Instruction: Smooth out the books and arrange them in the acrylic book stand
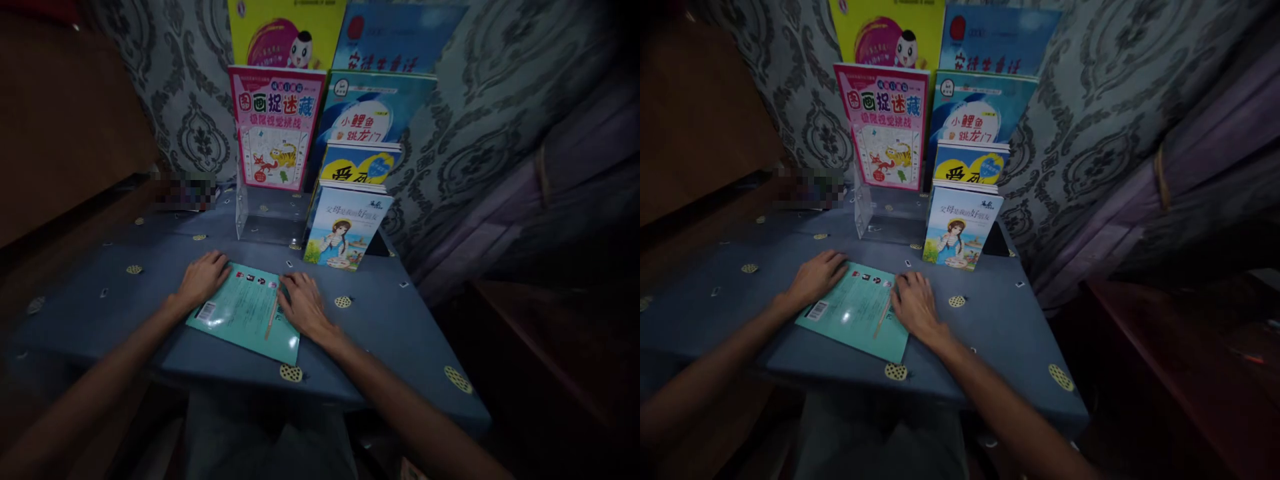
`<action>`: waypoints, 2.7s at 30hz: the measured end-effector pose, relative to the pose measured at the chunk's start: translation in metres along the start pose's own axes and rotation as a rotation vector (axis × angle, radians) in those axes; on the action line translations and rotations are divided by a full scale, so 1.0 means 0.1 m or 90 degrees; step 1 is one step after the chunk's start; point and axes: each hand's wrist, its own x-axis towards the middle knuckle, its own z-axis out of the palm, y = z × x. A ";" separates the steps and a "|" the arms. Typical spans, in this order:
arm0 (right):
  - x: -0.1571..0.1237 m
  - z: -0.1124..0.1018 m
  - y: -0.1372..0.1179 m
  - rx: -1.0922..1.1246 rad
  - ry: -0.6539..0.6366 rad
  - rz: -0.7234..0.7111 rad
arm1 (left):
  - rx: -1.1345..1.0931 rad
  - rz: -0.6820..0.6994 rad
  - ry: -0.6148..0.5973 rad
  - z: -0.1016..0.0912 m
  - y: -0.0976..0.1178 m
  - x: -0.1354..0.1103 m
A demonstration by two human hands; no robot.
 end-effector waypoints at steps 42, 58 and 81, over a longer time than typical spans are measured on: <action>0.33 0.16 0.52 0.748 0.039 0.058 | -0.005 0.176 0.061 -0.03 1.07 -0.49; 0.24 0.14 0.61 0.757 0.001 -0.009 | 0.077 0.138 0.069 -0.12 1.21 -0.47; 0.15 0.08 0.62 0.709 0.004 0.000 | 0.011 0.097 0.092 -0.21 1.27 -0.47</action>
